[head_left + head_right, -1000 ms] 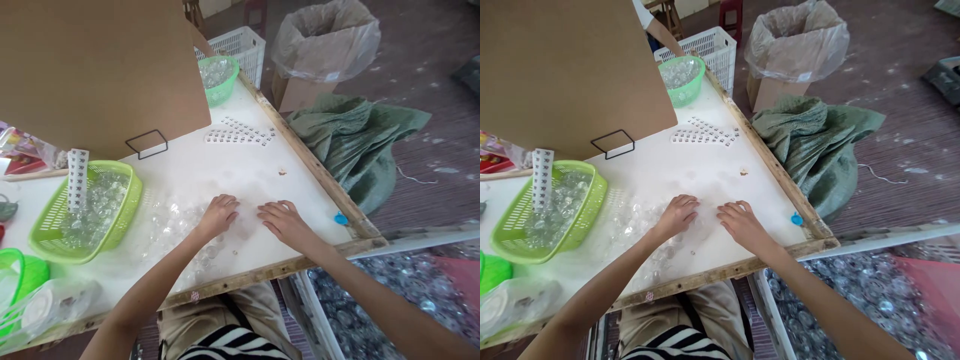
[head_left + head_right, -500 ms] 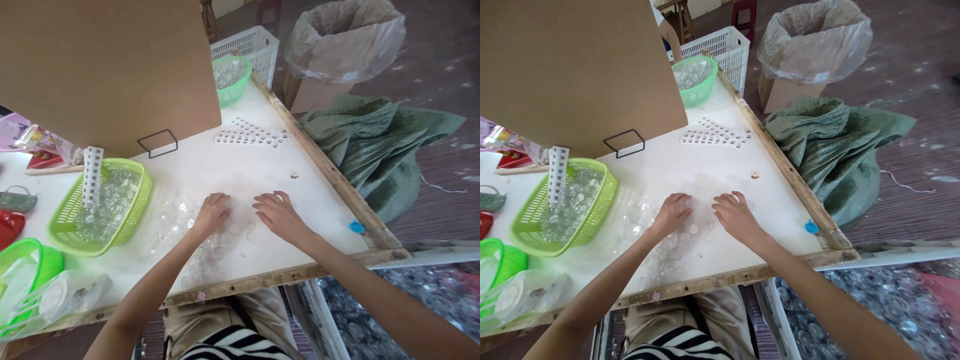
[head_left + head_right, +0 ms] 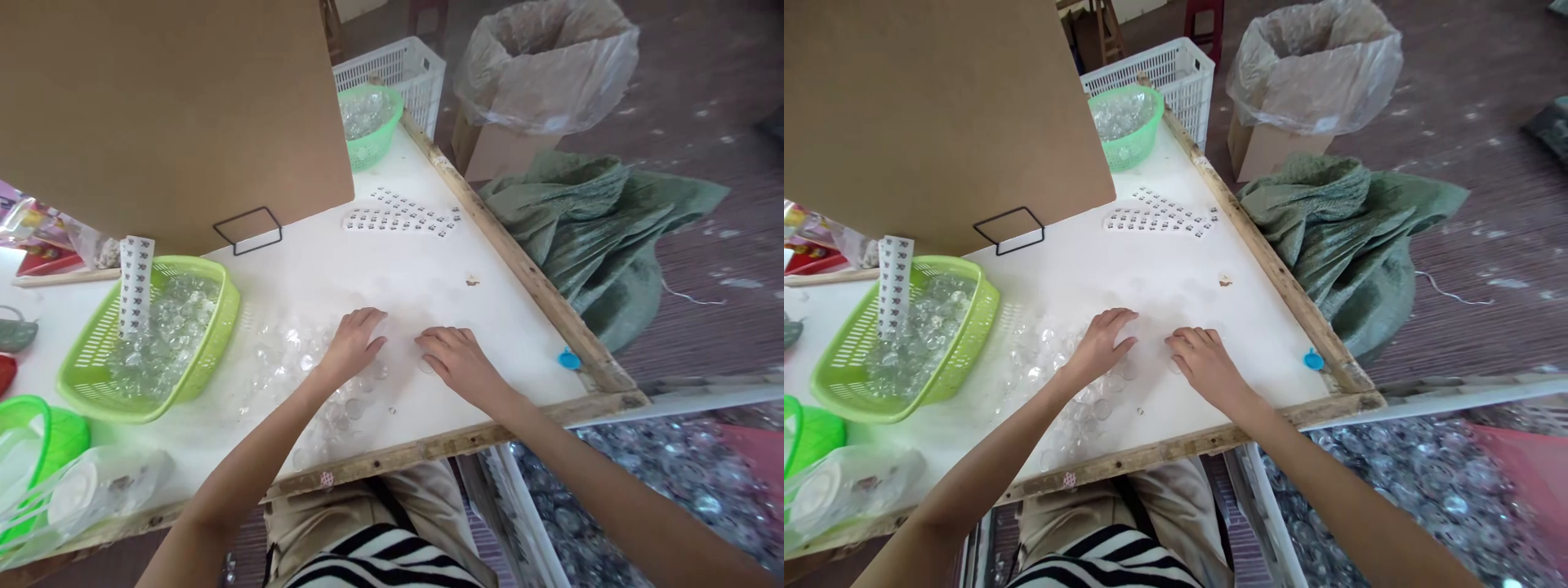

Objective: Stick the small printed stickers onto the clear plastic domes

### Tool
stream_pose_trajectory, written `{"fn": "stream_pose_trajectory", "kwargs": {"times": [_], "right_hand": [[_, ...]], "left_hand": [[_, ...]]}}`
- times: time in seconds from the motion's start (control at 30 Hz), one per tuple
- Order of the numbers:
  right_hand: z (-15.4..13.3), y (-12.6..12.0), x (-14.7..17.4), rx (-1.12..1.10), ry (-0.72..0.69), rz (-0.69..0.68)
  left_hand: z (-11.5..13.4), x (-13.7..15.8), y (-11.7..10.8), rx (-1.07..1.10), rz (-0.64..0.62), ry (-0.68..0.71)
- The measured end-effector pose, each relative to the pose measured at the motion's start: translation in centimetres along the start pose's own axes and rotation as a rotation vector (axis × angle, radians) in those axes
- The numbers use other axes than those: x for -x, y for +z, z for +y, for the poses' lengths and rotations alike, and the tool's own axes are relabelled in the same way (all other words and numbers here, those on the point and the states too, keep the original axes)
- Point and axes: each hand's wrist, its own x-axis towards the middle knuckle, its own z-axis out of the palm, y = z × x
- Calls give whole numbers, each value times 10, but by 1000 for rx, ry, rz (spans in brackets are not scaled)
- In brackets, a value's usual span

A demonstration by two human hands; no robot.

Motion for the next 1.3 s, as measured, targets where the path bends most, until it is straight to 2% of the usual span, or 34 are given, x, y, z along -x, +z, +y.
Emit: {"fn": "stream_pose_trajectory", "kwargs": {"times": [0.1, 0.23, 0.37, 0.47, 0.6, 0.67, 0.73, 0.83, 0.93, 1.17, 1.3], "right_hand": [[-3, -3, 9, -5, 3, 31], [-11, -4, 20, -17, -45, -21], [-15, -5, 25, -90, 30, -52], [-16, -8, 28, -326, 168, -77], [-11, -13, 35, -715, 514, -213], [-4, -16, 39, -776, 635, -226], [3, -21, 41, -727, 674, -176], [8, -27, 42, -485, 640, -56], [-1, -28, 42, -285, 538, 26], [-55, -4, 34, -268, 11, -86], [-66, 14, 30, -183, -81, -86]], "left_hand": [[6, 20, -4, -26, -21, 29], [12, 41, -3, -68, -102, 97], [14, 49, 2, -84, -119, 109], [16, 49, 2, -83, -103, 120], [22, 52, -3, -47, -86, 125], [26, 55, -4, -21, -116, 157], [30, 59, -3, -12, -167, 205], [35, 63, 1, -34, -211, 237], [35, 63, 7, -37, -205, 220], [28, 61, 7, 105, -114, 105], [29, 64, 4, 180, -75, 33]]}}
